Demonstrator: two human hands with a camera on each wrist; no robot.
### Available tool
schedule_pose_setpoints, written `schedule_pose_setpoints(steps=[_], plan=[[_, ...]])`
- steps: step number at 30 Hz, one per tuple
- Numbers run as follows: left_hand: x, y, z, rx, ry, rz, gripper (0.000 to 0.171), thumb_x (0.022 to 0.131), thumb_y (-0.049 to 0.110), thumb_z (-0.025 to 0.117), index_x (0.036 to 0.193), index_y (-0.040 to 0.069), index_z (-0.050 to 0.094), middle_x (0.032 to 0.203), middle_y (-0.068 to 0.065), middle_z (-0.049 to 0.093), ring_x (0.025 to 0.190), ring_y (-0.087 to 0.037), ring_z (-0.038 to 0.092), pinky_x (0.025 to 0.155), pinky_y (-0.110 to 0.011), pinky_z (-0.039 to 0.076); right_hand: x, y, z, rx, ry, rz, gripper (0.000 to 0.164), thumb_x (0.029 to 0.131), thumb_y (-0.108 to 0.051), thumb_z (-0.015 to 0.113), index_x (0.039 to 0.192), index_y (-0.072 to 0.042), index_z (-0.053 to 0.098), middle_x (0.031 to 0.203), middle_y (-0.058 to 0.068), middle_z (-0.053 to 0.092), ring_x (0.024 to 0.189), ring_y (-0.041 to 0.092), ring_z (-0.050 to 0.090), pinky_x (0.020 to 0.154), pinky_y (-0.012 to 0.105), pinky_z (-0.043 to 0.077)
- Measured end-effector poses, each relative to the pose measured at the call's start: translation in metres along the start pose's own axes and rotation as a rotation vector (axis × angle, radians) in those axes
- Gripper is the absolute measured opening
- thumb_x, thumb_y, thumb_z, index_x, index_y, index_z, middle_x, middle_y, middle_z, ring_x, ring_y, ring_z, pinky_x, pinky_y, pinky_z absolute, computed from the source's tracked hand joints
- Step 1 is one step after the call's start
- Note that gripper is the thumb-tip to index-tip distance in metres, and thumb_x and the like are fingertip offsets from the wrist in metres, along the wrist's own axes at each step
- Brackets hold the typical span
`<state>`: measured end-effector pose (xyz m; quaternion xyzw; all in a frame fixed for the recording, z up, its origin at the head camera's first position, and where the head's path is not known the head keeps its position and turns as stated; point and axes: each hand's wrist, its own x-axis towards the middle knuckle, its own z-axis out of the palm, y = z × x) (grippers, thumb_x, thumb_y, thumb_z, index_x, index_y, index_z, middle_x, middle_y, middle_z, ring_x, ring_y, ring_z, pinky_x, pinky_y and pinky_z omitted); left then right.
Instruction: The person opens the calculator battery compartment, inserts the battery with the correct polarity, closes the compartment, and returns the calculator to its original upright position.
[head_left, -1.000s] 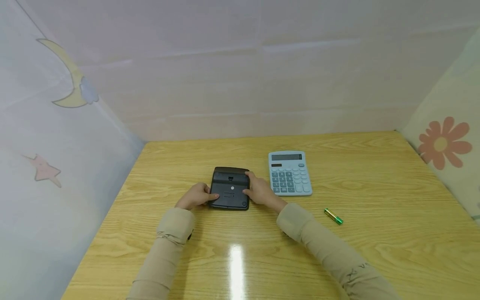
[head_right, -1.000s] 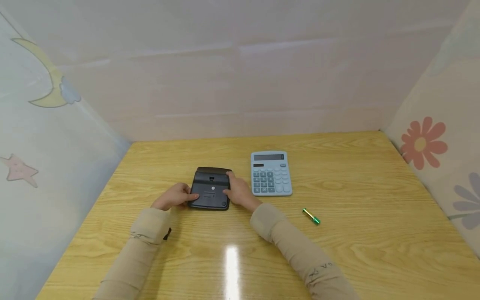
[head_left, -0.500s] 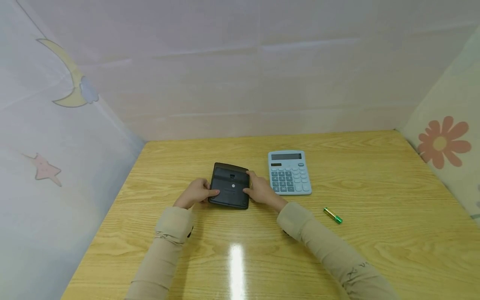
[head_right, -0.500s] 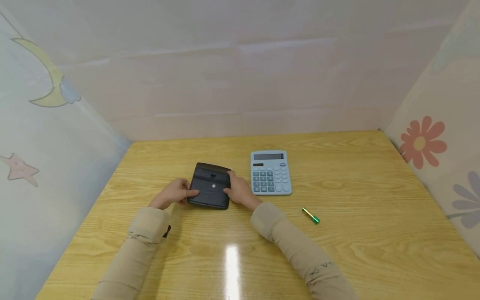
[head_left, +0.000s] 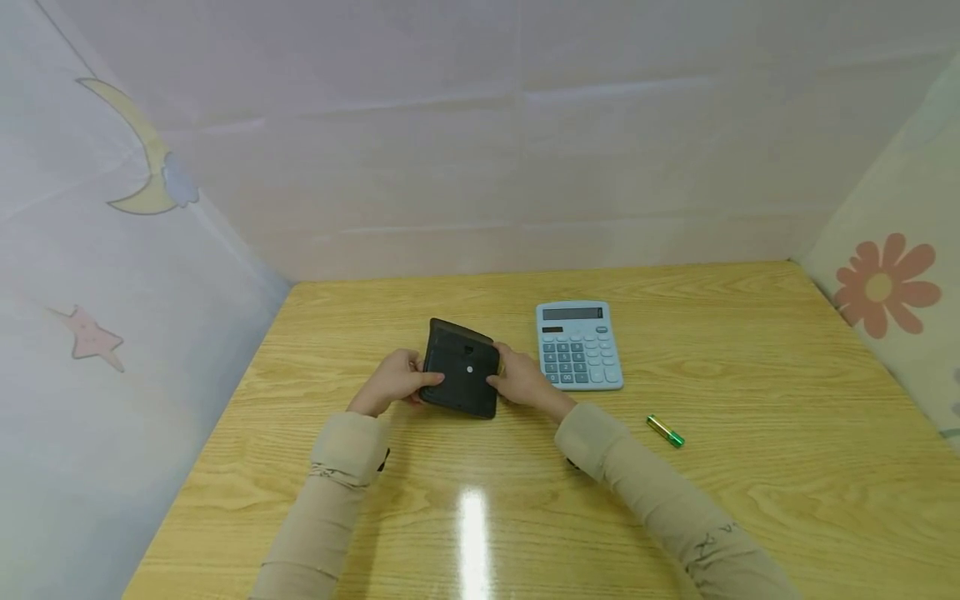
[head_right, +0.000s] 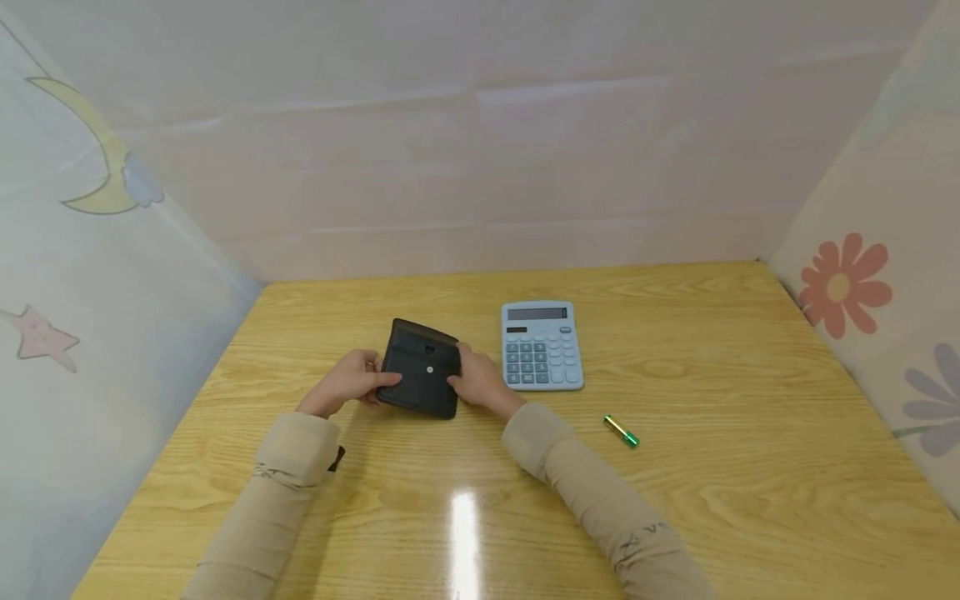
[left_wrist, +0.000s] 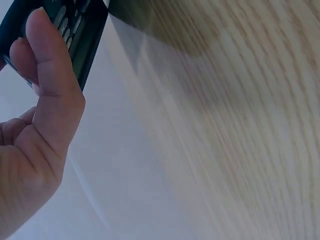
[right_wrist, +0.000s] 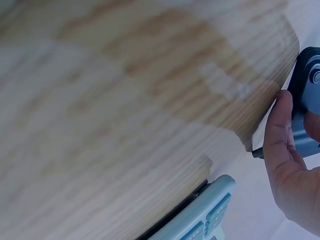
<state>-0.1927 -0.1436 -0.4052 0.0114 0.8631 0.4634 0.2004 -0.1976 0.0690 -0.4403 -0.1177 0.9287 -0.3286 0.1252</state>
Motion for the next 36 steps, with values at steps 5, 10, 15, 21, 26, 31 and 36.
schedule_pose_setpoints(steps=[5,10,15,21,26,31,36], plan=[[-0.003,0.007,0.001,-0.012,0.014,0.022,0.025,0.083,0.015,0.066,0.074,0.003,0.045,0.065,-0.011,0.057,0.06,-0.037,0.06,0.06,-0.045,0.052,0.0,-0.001,0.0,-0.02,0.001,-0.016,0.063,0.089,-0.014,0.059,0.14,0.004,0.027,0.053,0.0,0.055,0.043,0.011,0.049,0.044,0.022,0.037],[-0.004,0.012,0.002,-0.046,0.006,0.049,0.022,0.084,0.013,0.065,0.08,0.001,0.047,0.072,-0.013,0.062,0.057,-0.028,0.063,0.059,-0.045,0.052,0.0,-0.003,0.0,-0.033,0.001,-0.018,0.061,0.088,-0.015,0.06,0.138,0.005,0.031,0.054,0.001,0.054,0.044,0.011,0.048,0.044,0.022,0.036],[-0.006,0.017,0.003,-0.034,0.02,0.06,0.024,0.083,0.015,0.066,0.078,0.003,0.045,0.071,-0.012,0.062,0.053,-0.021,0.061,0.057,-0.044,0.052,0.0,-0.005,0.001,-0.03,-0.011,-0.009,0.062,0.088,-0.016,0.06,0.137,0.008,0.03,0.056,0.001,0.054,0.047,0.011,0.047,0.045,0.022,0.035],[-0.008,0.025,0.005,-0.008,0.028,0.075,0.029,0.083,0.016,0.066,0.075,0.006,0.04,0.07,-0.011,0.061,0.058,-0.027,0.063,0.057,-0.043,0.052,0.0,-0.006,0.001,-0.015,-0.01,-0.001,0.061,0.087,-0.015,0.061,0.136,0.01,0.032,0.056,0.0,0.055,0.048,0.01,0.049,0.048,0.022,0.037],[-0.01,0.03,0.008,-0.021,0.026,0.091,0.028,0.083,0.015,0.066,0.075,0.005,0.041,0.07,-0.011,0.063,0.056,-0.022,0.063,0.057,-0.045,0.052,0.0,-0.007,0.001,-0.005,-0.019,0.016,0.061,0.087,-0.015,0.06,0.135,0.01,0.033,0.058,0.001,0.054,0.049,0.01,0.048,0.05,0.022,0.036],[-0.009,0.034,0.011,-0.026,0.031,0.1,0.028,0.083,0.015,0.066,0.074,0.005,0.041,0.067,-0.011,0.062,0.053,-0.021,0.062,0.056,-0.045,0.052,0.0,-0.006,0.0,-0.004,-0.006,-0.001,0.058,0.086,-0.013,0.061,0.132,0.012,0.036,0.056,0.001,0.054,0.048,0.01,0.048,0.049,0.022,0.036],[-0.01,0.037,0.015,-0.053,0.025,0.109,0.028,0.082,0.015,0.066,0.074,0.005,0.041,0.063,-0.01,0.059,0.053,-0.021,0.062,0.058,-0.048,0.051,0.0,-0.005,0.0,0.001,-0.002,-0.007,0.056,0.085,-0.012,0.062,0.131,0.012,0.038,0.056,0.001,0.053,0.048,0.01,0.047,0.047,0.021,0.034]])
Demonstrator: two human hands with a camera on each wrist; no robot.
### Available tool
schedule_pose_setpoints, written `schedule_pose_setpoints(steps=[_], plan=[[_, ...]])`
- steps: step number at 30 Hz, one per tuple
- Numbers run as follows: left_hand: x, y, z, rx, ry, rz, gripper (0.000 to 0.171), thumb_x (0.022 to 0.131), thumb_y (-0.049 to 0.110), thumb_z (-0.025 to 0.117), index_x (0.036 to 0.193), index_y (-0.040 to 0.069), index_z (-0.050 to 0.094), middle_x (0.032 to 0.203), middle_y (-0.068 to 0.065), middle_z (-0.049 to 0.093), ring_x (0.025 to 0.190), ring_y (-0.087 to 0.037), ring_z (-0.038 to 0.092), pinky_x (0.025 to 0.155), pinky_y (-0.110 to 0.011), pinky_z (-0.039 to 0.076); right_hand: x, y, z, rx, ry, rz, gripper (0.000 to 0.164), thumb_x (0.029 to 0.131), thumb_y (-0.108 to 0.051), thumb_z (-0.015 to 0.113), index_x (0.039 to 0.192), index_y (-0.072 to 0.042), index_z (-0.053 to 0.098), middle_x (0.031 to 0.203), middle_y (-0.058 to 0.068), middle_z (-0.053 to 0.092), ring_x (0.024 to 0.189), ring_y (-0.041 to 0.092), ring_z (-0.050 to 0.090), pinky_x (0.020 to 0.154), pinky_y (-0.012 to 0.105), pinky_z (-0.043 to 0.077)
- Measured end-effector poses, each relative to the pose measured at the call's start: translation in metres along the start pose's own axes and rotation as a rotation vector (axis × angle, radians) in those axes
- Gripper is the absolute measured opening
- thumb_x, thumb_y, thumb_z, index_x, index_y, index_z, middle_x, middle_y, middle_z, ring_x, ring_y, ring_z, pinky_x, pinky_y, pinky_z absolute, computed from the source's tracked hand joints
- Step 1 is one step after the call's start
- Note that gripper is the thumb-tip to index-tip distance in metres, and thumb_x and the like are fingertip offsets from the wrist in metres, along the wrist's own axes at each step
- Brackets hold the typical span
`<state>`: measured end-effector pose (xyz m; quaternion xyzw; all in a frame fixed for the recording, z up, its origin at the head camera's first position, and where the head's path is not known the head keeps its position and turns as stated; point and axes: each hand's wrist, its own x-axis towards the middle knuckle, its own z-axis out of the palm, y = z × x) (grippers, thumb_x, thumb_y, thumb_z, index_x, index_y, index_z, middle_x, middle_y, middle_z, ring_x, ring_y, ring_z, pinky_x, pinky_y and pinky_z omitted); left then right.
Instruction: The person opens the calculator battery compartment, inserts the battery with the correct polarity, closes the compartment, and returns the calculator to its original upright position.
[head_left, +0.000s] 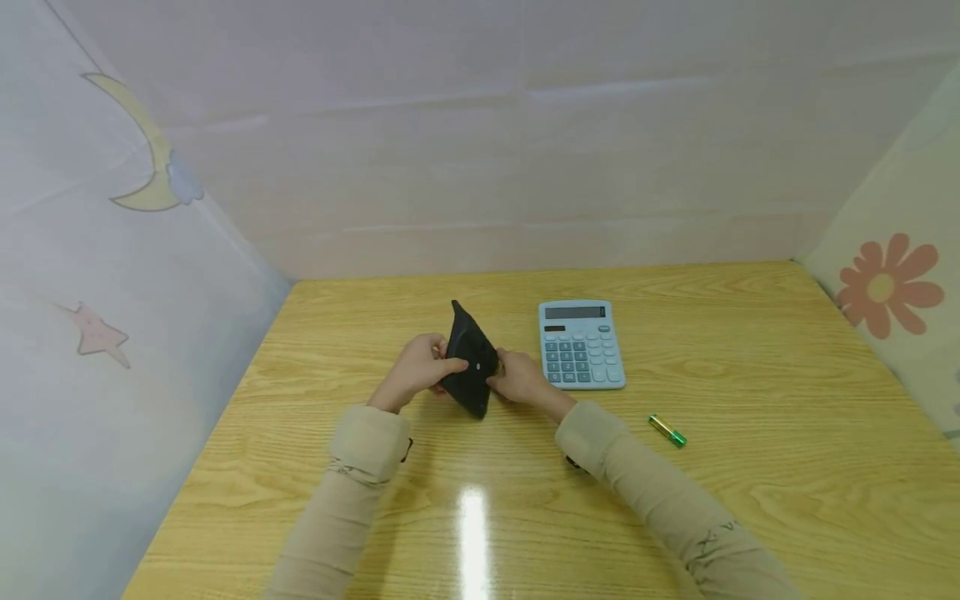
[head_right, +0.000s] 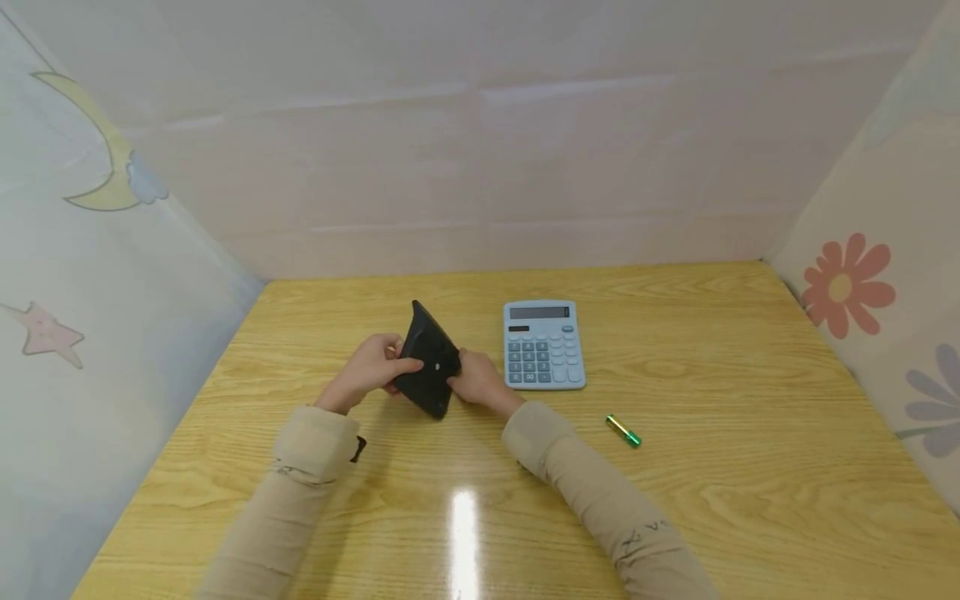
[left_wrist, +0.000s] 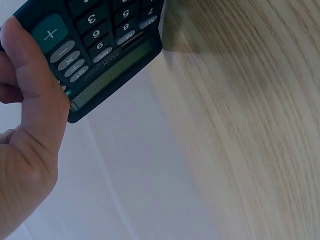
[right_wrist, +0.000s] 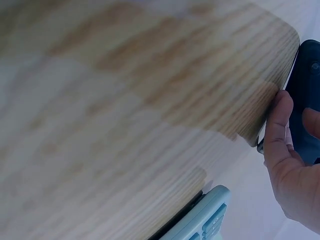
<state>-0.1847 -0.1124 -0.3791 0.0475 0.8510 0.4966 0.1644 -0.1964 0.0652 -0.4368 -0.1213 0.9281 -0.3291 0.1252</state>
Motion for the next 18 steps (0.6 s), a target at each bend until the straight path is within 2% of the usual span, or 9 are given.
schedule_pose_setpoints(steps=[5,11,15,18], plan=[[0.001,0.001,0.004,-0.024,-0.002,0.004,0.03,0.082,0.015,0.067,0.072,0.005,0.04,0.056,-0.006,0.05,0.052,-0.022,0.061,0.059,-0.05,0.051,0.0,0.002,-0.001,0.036,-0.012,0.015,0.058,0.085,-0.012,0.063,0.132,0.011,0.038,0.058,0.002,0.054,0.048,0.011,0.047,0.046,0.021,0.033],[0.002,0.001,0.008,-0.044,-0.002,0.012,0.029,0.082,0.016,0.067,0.074,0.005,0.04,0.066,-0.009,0.059,0.058,-0.022,0.063,0.058,-0.047,0.051,-0.001,0.003,-0.002,0.064,0.03,0.008,0.047,0.082,-0.011,0.067,0.122,0.006,0.05,0.066,0.005,0.055,0.053,0.015,0.05,0.051,0.025,0.037],[0.001,0.003,0.01,-0.05,0.003,0.003,0.03,0.082,0.015,0.067,0.076,0.006,0.039,0.059,-0.005,0.051,0.056,-0.021,0.062,0.059,-0.049,0.051,-0.003,0.002,-0.004,0.051,0.092,-0.017,0.046,0.081,-0.012,0.067,0.121,0.006,0.052,0.09,0.015,0.059,0.08,0.024,0.056,0.071,0.035,0.045],[0.0,0.004,0.011,-0.057,0.009,0.005,0.029,0.082,0.013,0.067,0.081,0.005,0.039,0.056,-0.003,0.045,0.05,-0.02,0.058,0.058,-0.049,0.051,-0.004,0.001,-0.006,0.071,0.125,-0.028,0.048,0.082,-0.011,0.065,0.124,0.008,0.05,0.11,0.023,0.055,0.102,0.032,0.052,0.087,0.043,0.042]])
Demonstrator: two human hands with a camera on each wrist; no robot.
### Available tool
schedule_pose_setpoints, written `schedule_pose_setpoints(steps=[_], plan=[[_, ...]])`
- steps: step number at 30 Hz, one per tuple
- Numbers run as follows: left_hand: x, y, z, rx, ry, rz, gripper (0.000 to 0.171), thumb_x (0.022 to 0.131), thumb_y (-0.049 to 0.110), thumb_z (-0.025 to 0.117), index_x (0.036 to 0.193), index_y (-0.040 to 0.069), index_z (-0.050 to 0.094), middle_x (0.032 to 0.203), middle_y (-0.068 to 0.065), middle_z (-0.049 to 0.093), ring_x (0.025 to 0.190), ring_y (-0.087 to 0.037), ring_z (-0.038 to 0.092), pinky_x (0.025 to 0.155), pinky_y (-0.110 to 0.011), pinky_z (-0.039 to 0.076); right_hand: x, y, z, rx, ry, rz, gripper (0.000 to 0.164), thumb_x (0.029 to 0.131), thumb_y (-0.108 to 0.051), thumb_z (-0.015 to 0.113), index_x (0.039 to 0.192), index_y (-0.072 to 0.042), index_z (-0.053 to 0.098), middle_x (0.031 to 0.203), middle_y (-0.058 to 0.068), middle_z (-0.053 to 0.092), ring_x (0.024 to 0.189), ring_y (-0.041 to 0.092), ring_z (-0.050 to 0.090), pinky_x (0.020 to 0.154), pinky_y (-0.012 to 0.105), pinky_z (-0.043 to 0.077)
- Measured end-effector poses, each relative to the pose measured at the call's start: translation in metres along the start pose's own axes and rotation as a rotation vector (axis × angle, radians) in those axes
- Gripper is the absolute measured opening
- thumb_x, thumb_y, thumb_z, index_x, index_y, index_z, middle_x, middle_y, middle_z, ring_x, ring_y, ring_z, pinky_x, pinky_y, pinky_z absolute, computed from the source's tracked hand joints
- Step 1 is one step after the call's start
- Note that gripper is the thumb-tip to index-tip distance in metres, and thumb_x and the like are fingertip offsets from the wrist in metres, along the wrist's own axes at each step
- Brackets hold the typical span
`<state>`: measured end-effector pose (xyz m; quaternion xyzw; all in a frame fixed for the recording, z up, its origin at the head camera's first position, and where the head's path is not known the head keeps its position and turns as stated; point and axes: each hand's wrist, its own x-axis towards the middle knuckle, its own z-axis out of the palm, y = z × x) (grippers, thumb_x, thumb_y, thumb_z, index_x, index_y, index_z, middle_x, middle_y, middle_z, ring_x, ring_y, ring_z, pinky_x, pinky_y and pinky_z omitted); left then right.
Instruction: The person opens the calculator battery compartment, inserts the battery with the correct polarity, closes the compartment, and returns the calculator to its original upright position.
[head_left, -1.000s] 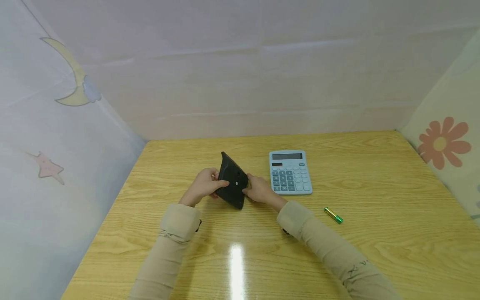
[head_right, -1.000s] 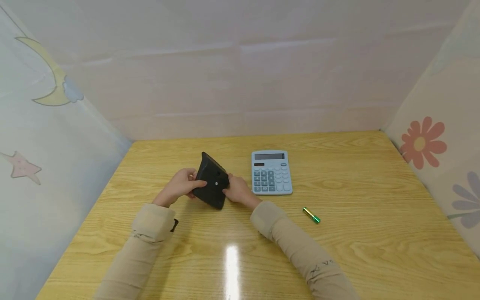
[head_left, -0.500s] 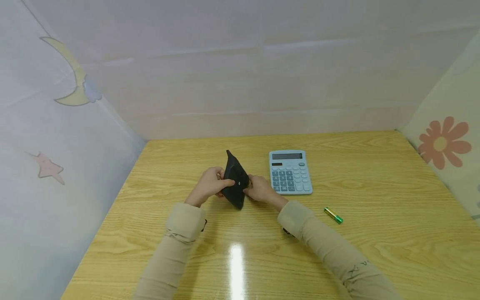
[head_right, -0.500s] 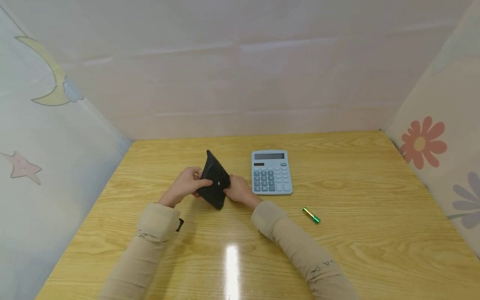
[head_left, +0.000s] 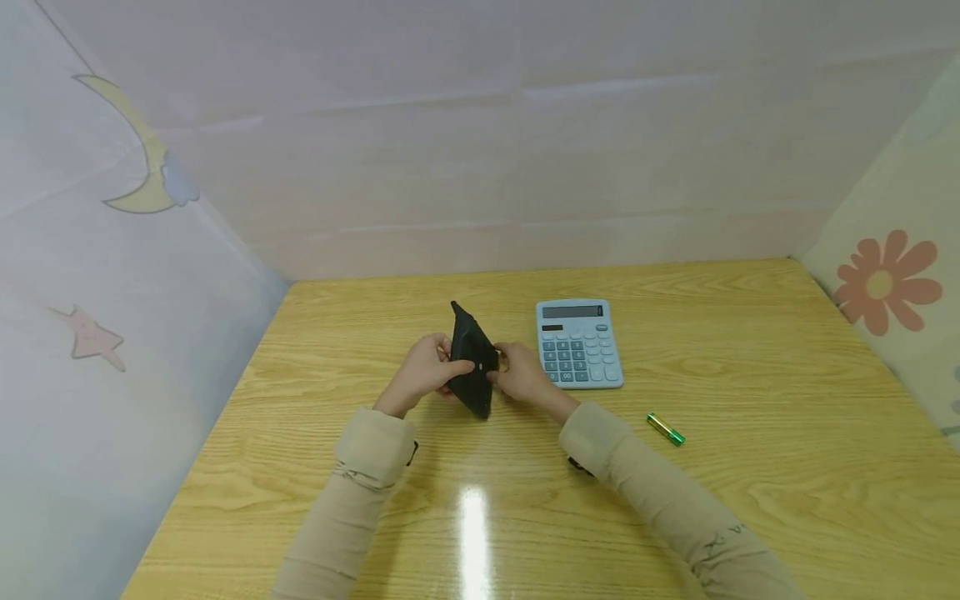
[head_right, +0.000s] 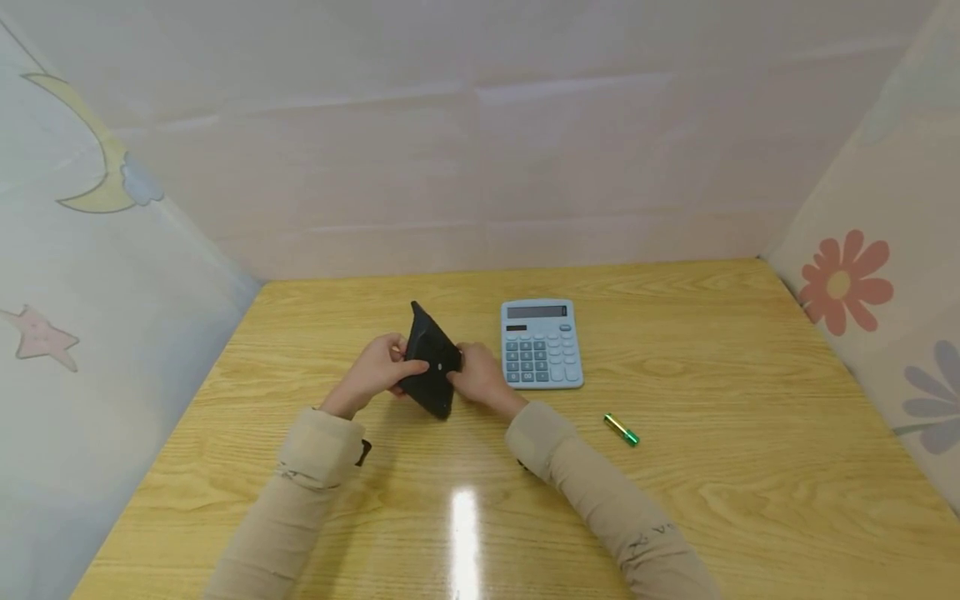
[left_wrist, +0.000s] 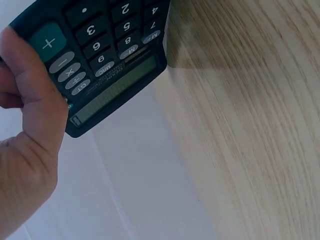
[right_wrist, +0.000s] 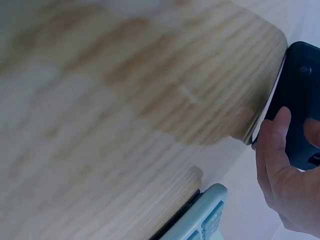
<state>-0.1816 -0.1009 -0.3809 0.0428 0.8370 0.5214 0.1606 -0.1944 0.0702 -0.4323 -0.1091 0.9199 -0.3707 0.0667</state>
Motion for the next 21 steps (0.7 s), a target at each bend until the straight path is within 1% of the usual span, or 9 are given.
schedule_pose_setpoints(steps=[3,7,10,11,12,15,18,21], plan=[[0.0,0.0,0.001,-0.01,0.009,0.012,0.028,0.081,0.011,0.067,0.085,0.005,0.039,0.055,-0.002,0.042,0.047,-0.019,0.054,0.057,-0.048,0.051,-0.001,-0.002,-0.002,0.072,0.009,0.016,0.045,0.085,-0.01,0.061,0.125,0.007,0.049,0.117,0.025,0.052,0.109,0.035,0.049,0.091,0.044,0.039],[0.001,0.001,0.002,-0.011,0.016,0.037,0.028,0.081,0.01,0.067,0.086,0.005,0.04,0.055,-0.003,0.041,0.045,-0.023,0.052,0.056,-0.047,0.051,-0.002,-0.005,-0.004,0.171,0.015,0.063,0.043,0.088,-0.012,0.055,0.128,0.004,0.048,0.124,0.022,0.049,0.111,0.033,0.047,0.091,0.044,0.038],[0.002,0.001,0.003,-0.005,0.015,0.047,0.028,0.081,0.011,0.067,0.089,0.004,0.042,0.054,-0.003,0.041,0.044,-0.027,0.051,0.055,-0.047,0.051,-0.003,-0.007,-0.004,0.219,0.014,0.083,0.043,0.091,-0.017,0.052,0.129,0.002,0.047,0.127,0.02,0.048,0.103,0.029,0.051,0.083,0.04,0.042],[0.002,0.001,0.003,-0.003,0.014,0.048,0.028,0.081,0.011,0.068,0.091,0.003,0.042,0.054,-0.003,0.041,0.044,-0.027,0.051,0.054,-0.046,0.051,-0.003,-0.008,-0.004,0.231,0.013,0.084,0.042,0.093,-0.018,0.05,0.13,0.002,0.046,0.127,0.019,0.048,0.099,0.029,0.054,0.08,0.038,0.044],[0.003,0.001,0.004,-0.003,0.013,0.047,0.029,0.081,0.012,0.068,0.092,0.003,0.043,0.054,-0.003,0.041,0.043,-0.026,0.05,0.055,-0.047,0.051,-0.004,-0.008,-0.005,0.266,0.002,0.091,0.043,0.094,-0.021,0.048,0.131,0.002,0.044,0.128,0.019,0.047,0.096,0.029,0.056,0.077,0.038,0.046],[0.003,0.002,0.004,0.0,0.002,0.051,0.031,0.081,0.013,0.068,0.097,0.003,0.043,0.054,-0.003,0.042,0.041,-0.023,0.049,0.055,-0.045,0.051,-0.004,-0.01,-0.007,0.39,-0.037,0.134,0.049,0.098,-0.03,0.041,0.137,-0.001,0.037,0.132,0.019,0.043,0.09,0.03,0.06,0.068,0.038,0.051],[0.002,0.003,0.004,-0.004,-0.017,0.059,0.034,0.082,0.015,0.067,0.102,0.002,0.043,0.057,-0.004,0.045,0.043,-0.019,0.05,0.056,-0.043,0.052,-0.005,-0.011,-0.01,0.491,-0.083,0.187,0.059,0.097,-0.043,0.037,0.143,-0.007,0.027,0.136,0.018,0.04,0.091,0.032,0.06,0.064,0.042,0.052],[0.002,0.004,0.004,-0.016,-0.046,0.06,0.038,0.083,0.017,0.067,0.106,0.001,0.042,0.063,-0.007,0.049,0.048,-0.019,0.054,0.059,-0.045,0.052,-0.004,-0.012,-0.013,0.527,-0.118,0.212,0.067,0.093,-0.053,0.037,0.145,-0.012,0.024,0.136,0.017,0.04,0.094,0.032,0.059,0.062,0.043,0.052]])
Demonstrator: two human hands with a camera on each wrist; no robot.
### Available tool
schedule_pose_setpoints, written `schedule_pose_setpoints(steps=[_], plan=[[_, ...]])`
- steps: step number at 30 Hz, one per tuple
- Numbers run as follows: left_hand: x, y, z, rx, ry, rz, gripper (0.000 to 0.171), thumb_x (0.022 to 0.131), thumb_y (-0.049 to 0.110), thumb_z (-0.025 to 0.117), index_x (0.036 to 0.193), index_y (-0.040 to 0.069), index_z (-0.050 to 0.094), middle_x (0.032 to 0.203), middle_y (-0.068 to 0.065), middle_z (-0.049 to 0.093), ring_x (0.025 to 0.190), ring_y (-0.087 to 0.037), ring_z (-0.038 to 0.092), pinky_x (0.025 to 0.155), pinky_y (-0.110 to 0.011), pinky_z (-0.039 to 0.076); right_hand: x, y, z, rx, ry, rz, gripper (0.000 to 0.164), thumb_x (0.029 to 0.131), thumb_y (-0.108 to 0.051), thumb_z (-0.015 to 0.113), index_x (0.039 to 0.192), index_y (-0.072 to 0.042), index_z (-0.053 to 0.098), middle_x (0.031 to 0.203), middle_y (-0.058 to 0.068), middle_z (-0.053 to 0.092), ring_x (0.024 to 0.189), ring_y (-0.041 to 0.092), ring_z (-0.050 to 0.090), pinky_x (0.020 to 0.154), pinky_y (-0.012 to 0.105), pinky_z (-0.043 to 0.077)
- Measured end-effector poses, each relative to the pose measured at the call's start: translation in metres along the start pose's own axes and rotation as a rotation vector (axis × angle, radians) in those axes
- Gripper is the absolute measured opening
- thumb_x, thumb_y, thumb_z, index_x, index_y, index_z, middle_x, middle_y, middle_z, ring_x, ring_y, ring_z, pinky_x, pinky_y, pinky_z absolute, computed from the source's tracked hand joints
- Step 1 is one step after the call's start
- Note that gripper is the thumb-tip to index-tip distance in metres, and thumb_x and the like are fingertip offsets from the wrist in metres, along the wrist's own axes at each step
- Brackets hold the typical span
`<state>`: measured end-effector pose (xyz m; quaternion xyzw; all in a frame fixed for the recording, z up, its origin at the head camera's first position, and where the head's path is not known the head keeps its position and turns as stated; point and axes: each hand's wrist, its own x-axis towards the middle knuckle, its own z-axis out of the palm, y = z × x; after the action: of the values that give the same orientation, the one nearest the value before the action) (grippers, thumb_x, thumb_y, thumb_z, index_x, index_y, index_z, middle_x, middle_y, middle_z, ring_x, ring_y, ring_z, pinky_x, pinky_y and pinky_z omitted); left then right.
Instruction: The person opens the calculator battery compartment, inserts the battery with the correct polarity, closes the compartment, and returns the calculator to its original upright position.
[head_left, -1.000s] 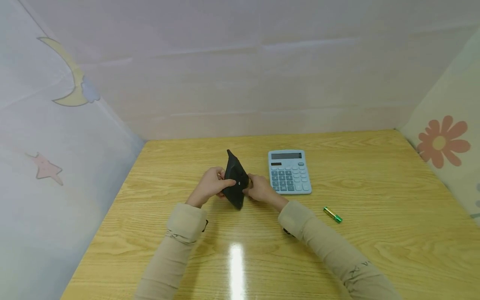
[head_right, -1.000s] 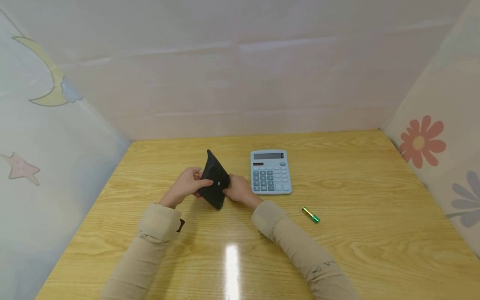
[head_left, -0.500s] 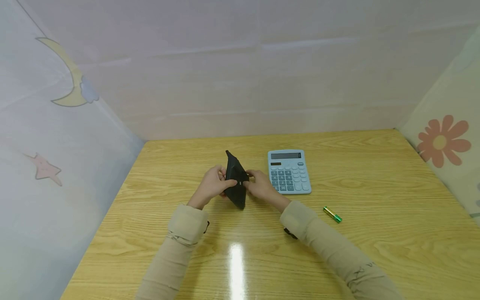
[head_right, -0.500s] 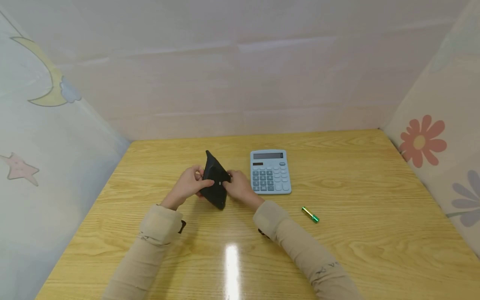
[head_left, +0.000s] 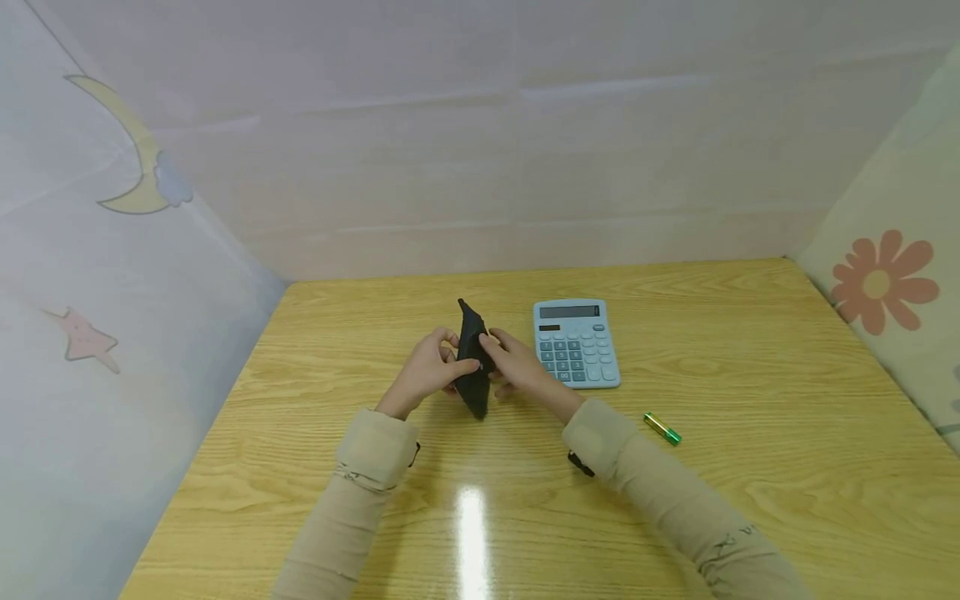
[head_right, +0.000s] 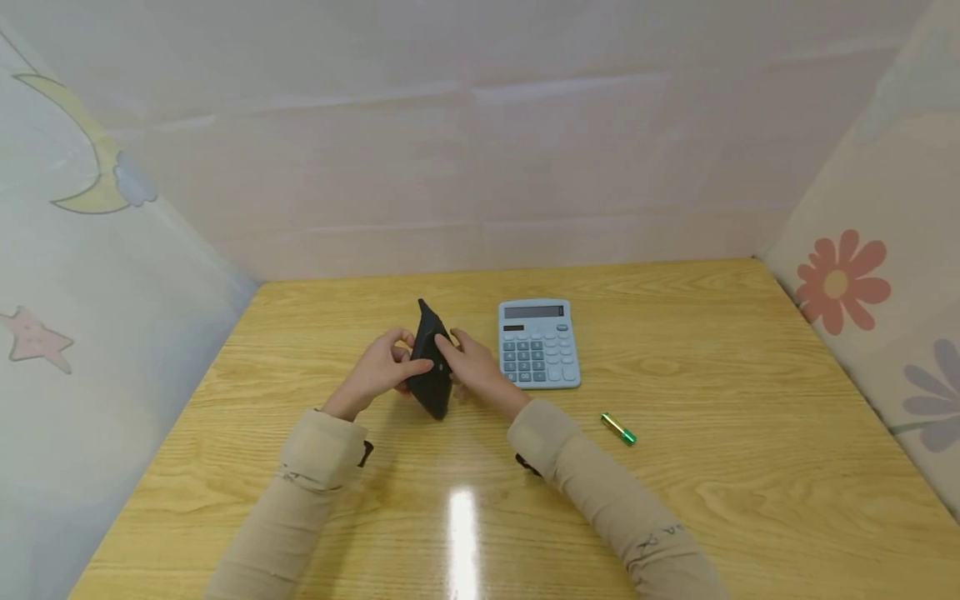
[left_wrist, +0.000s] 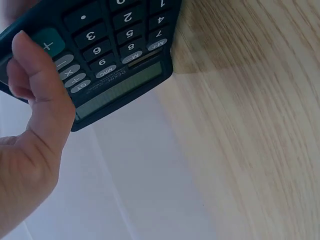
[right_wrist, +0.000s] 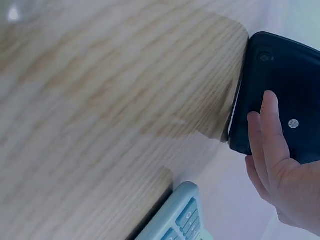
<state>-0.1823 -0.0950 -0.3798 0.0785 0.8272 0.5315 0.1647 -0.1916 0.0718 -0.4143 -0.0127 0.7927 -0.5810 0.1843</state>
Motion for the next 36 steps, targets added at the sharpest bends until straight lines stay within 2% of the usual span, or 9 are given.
schedule_pose_setpoints(steps=[6,14,18,21,25,31,36], plan=[[0.001,-0.002,0.002,-0.027,-0.043,-0.008,0.038,0.083,0.018,0.067,0.107,0.003,0.042,0.067,-0.009,0.05,0.052,-0.019,0.056,0.063,-0.047,0.052,-0.003,-0.006,-0.001,0.04,-0.035,0.035,0.068,0.089,-0.058,0.04,0.142,-0.017,0.03,0.126,0.02,0.048,0.1,0.037,0.056,0.064,0.044,0.052],[0.003,-0.004,0.004,-0.046,-0.056,0.003,0.037,0.083,0.02,0.068,0.105,0.004,0.043,0.07,-0.013,0.052,0.058,-0.03,0.059,0.064,-0.05,0.051,-0.004,-0.013,0.0,0.067,-0.033,0.075,0.08,0.084,-0.063,0.046,0.142,-0.011,0.027,0.128,0.021,0.046,0.102,0.037,0.055,0.065,0.044,0.052],[0.004,-0.007,0.003,-0.052,-0.075,0.023,0.038,0.083,0.021,0.068,0.106,0.004,0.044,0.073,-0.015,0.055,0.065,-0.037,0.059,0.066,-0.051,0.05,-0.004,-0.013,0.0,0.075,-0.027,0.087,0.081,0.083,-0.061,0.05,0.142,-0.011,0.026,0.126,0.02,0.047,0.101,0.036,0.056,0.066,0.045,0.052],[0.004,-0.01,0.001,-0.041,-0.104,0.027,0.039,0.083,0.024,0.067,0.109,0.005,0.045,0.08,-0.016,0.056,0.069,-0.037,0.059,0.069,-0.051,0.05,-0.003,-0.014,0.001,0.079,-0.016,0.101,0.08,0.083,-0.059,0.051,0.142,-0.011,0.027,0.124,0.021,0.049,0.1,0.036,0.056,0.067,0.045,0.052],[0.003,-0.015,-0.003,-0.054,-0.172,0.024,0.041,0.089,0.031,0.058,0.117,0.004,0.045,0.094,-0.016,0.055,0.077,-0.031,0.057,0.073,-0.051,0.049,-0.003,-0.013,0.001,0.075,0.002,0.094,0.081,0.083,-0.059,0.052,0.141,-0.009,0.027,0.123,0.022,0.049,0.099,0.037,0.057,0.067,0.045,0.052],[0.003,-0.023,-0.008,-0.187,-0.225,0.012,0.046,0.097,0.042,0.034,0.12,0.004,0.047,0.109,-0.019,0.048,0.094,-0.032,0.052,0.078,-0.052,0.047,-0.002,-0.011,0.001,0.087,0.011,0.088,0.079,0.083,-0.059,0.051,0.141,-0.008,0.029,0.118,0.023,0.052,0.097,0.036,0.058,0.069,0.047,0.051],[0.003,-0.025,-0.007,-0.248,-0.233,0.009,0.048,0.098,0.043,0.032,0.121,0.003,0.047,0.113,-0.021,0.046,0.097,-0.032,0.053,0.079,-0.054,0.046,-0.003,-0.011,0.002,0.086,0.028,0.081,0.077,0.084,-0.058,0.05,0.14,-0.008,0.031,0.118,0.023,0.052,0.097,0.035,0.058,0.068,0.046,0.052]])
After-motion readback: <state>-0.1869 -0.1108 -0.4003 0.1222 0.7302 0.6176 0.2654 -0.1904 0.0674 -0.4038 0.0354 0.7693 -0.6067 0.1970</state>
